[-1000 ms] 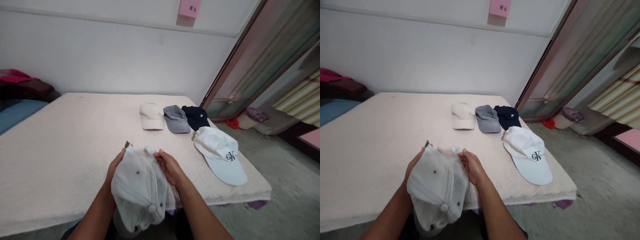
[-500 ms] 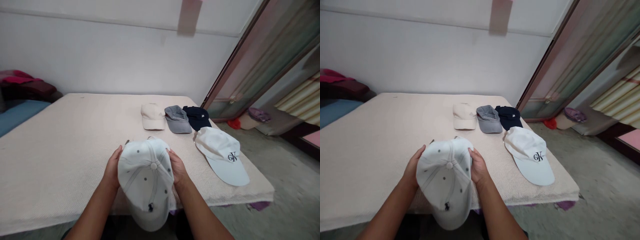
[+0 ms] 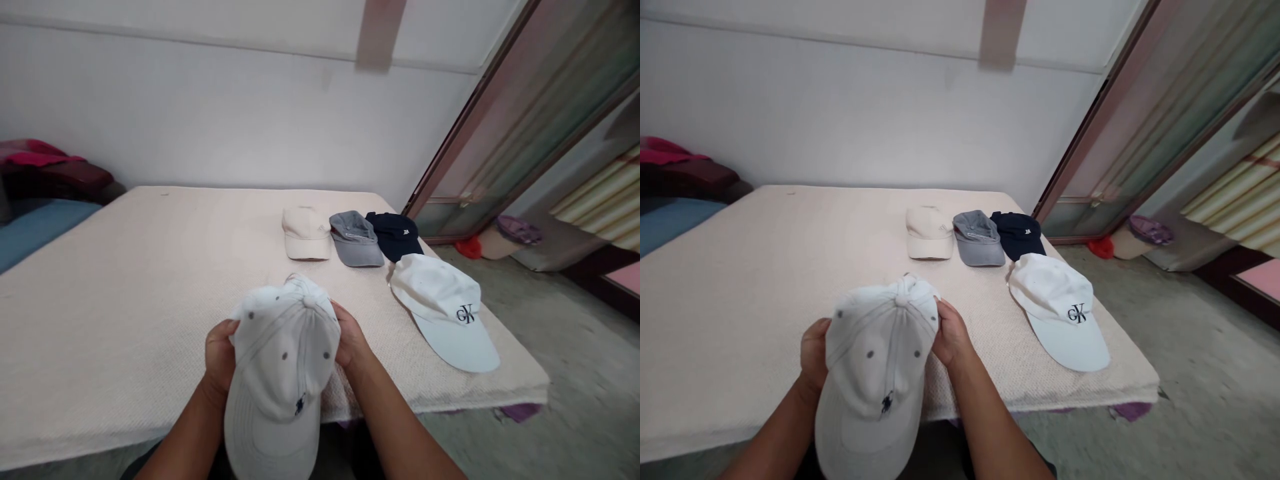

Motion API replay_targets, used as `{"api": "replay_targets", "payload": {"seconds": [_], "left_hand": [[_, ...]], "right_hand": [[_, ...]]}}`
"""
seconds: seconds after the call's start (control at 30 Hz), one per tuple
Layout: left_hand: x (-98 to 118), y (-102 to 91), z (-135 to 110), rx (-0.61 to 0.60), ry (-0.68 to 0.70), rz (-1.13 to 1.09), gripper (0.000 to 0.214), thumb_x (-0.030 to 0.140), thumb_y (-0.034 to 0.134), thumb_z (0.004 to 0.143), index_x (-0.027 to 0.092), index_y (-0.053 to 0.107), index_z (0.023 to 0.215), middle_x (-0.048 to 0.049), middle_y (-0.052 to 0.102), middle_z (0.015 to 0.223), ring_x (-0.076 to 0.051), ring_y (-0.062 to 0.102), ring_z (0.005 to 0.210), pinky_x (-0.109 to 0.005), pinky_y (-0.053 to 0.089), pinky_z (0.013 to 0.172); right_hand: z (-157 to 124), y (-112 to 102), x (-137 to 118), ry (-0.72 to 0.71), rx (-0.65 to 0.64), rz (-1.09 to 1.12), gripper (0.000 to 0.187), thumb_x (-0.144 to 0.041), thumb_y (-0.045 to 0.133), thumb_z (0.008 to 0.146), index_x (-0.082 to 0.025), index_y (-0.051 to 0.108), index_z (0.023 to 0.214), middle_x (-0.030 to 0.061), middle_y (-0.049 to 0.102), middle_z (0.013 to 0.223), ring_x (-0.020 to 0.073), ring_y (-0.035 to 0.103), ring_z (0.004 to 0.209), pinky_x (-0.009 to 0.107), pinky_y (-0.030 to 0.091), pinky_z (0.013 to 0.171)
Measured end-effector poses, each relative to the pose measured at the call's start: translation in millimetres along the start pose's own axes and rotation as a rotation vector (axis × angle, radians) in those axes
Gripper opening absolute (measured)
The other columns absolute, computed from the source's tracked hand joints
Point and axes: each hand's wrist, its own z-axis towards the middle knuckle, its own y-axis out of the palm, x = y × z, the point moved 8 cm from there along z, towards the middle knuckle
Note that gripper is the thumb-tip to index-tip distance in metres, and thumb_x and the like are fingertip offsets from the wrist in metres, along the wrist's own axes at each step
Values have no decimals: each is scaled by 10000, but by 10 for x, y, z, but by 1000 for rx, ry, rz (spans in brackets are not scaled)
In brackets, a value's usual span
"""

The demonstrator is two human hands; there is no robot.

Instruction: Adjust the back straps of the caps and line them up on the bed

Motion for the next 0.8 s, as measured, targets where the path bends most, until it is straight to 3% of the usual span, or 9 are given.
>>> {"api": "replay_targets", "payload": {"seconds": [0.17,0.33,0.43,0.6,0.67,0.8], "left_hand": [[338,-313,-19,276,207,-17,220,226,525,661,142,724,621,-98,720,617,-329,673,909,-402,543,821],[484,-398,-31,414,286,-35,222,217,492,705,146,686,622,-89,724,661,-304,680,885,-383,548,803],[409,-337,-20,448,207,-33,240,260,505,765,135,689,676,-89,731,700,-300,683,872,-387,540,811],[102,-172,-50,364,-4,-47,402,454,532,818,108,701,933,-123,742,828,-329,671,922,-427,516,841],[31,-193,-95,373,17,-20,367,407,566,822,103,688,987,-129,743,868,-319,666,944,-413,512,853],[-94,-243,-135,338,47,30,299,153,648,771,111,657,1067,-121,733,989,-266,659,974,-347,516,863]], "right_hand": [[-175,279,225,201,-245,133,385,-502,586,791,-192,666,1006,65,717,872,235,647,892,354,488,780],[-267,384,401,203,-381,104,315,-250,696,722,-183,655,1027,47,718,913,196,653,819,302,494,748],[-179,289,396,138,-296,90,322,-153,687,690,-175,663,1010,43,728,884,199,662,792,306,502,746],[-6,132,149,1,-131,160,330,-148,664,702,-197,659,1029,40,738,925,231,673,862,370,510,816],[55,81,64,-35,-95,195,312,-134,656,707,-212,658,1009,27,738,937,219,679,854,372,511,833],[176,-23,26,-80,-24,240,234,-110,636,726,-220,661,931,-5,737,879,171,678,784,321,512,821]]}}
